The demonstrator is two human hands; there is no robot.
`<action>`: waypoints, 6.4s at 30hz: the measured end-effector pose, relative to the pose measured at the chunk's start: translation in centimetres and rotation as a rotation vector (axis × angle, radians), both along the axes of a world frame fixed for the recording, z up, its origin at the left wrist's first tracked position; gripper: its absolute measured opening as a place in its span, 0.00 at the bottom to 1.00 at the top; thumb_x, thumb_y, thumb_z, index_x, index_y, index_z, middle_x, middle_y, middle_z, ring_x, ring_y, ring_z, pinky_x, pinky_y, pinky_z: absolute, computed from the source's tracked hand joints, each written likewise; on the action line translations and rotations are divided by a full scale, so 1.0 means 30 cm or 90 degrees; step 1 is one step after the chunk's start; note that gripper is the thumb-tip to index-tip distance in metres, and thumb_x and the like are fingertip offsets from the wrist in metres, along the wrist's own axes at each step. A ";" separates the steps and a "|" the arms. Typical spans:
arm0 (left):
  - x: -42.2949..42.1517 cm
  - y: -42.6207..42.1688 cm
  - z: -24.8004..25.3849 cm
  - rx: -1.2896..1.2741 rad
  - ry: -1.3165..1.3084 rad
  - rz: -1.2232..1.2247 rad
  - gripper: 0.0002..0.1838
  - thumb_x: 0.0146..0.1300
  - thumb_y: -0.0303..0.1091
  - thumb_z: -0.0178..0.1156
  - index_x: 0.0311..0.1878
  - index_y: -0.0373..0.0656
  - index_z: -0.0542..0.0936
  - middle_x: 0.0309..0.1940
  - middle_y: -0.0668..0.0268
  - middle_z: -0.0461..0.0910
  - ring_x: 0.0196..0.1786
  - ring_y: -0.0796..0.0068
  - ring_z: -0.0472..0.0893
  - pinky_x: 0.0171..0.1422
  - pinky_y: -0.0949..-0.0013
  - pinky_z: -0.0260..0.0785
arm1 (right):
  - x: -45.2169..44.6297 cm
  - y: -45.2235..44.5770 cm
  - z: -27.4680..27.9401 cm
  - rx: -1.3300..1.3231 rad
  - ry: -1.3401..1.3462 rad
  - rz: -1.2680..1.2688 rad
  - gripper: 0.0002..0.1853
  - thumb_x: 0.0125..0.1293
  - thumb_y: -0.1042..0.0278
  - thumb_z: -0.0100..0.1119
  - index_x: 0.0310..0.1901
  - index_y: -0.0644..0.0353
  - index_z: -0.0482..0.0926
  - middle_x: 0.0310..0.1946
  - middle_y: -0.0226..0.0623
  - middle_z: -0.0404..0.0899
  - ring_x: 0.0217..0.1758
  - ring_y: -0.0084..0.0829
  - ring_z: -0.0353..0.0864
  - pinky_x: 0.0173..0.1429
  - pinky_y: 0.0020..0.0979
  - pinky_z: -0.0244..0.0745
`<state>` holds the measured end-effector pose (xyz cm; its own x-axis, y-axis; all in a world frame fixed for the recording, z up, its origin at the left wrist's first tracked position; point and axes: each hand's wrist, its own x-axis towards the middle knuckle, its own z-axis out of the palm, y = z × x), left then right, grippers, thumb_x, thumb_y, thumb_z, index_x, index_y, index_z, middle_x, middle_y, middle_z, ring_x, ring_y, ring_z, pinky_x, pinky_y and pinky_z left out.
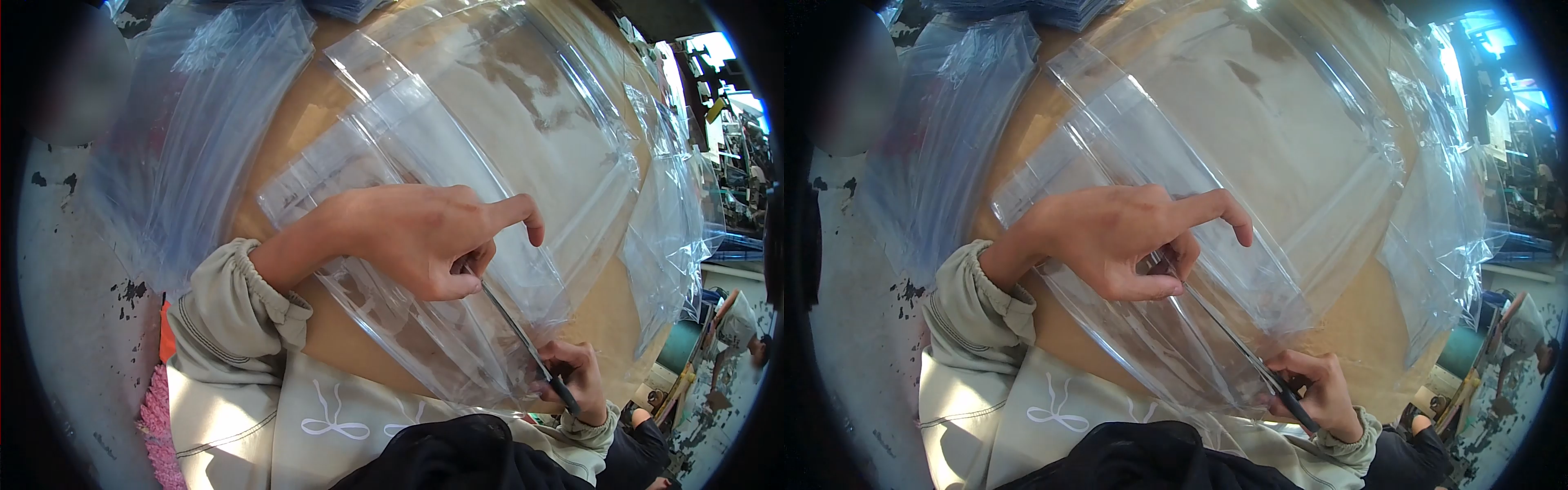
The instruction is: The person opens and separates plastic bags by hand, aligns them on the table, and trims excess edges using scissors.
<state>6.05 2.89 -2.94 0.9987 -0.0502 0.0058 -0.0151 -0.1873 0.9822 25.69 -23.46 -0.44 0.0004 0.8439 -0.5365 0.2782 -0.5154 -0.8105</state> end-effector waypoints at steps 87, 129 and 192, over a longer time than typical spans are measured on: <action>-0.116 -0.032 -0.024 0.411 -0.134 0.284 0.08 0.60 0.35 0.61 0.30 0.43 0.76 0.28 0.69 0.76 0.34 0.71 0.75 0.47 0.65 0.61 | -0.014 0.052 0.023 -0.040 0.017 -0.006 0.14 0.51 0.68 0.74 0.34 0.64 0.79 0.14 0.24 0.70 0.15 0.11 0.63 0.20 0.19 0.52; -0.136 -0.039 -0.015 0.275 -0.074 0.283 0.07 0.61 0.32 0.59 0.30 0.42 0.75 0.25 0.66 0.75 0.30 0.64 0.75 0.43 0.64 0.64 | -0.048 0.108 0.048 0.001 0.005 0.059 0.11 0.51 0.71 0.68 0.36 0.65 0.78 0.18 0.29 0.73 0.17 0.16 0.68 0.22 0.20 0.60; -0.168 0.022 0.085 -0.151 0.153 0.464 0.07 0.56 0.23 0.66 0.37 0.39 0.77 0.24 0.72 0.75 0.24 0.88 0.77 0.28 0.84 0.65 | -0.004 0.092 0.044 0.053 -0.004 0.043 0.13 0.48 0.71 0.71 0.33 0.67 0.78 0.15 0.30 0.71 0.14 0.17 0.66 0.20 0.21 0.56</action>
<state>1.00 3.56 -0.38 0.7551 0.5901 -0.2856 0.2481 0.1459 0.9577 25.57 -20.69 0.87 -0.0552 0.8838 -0.4646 0.3149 -0.4262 -0.8480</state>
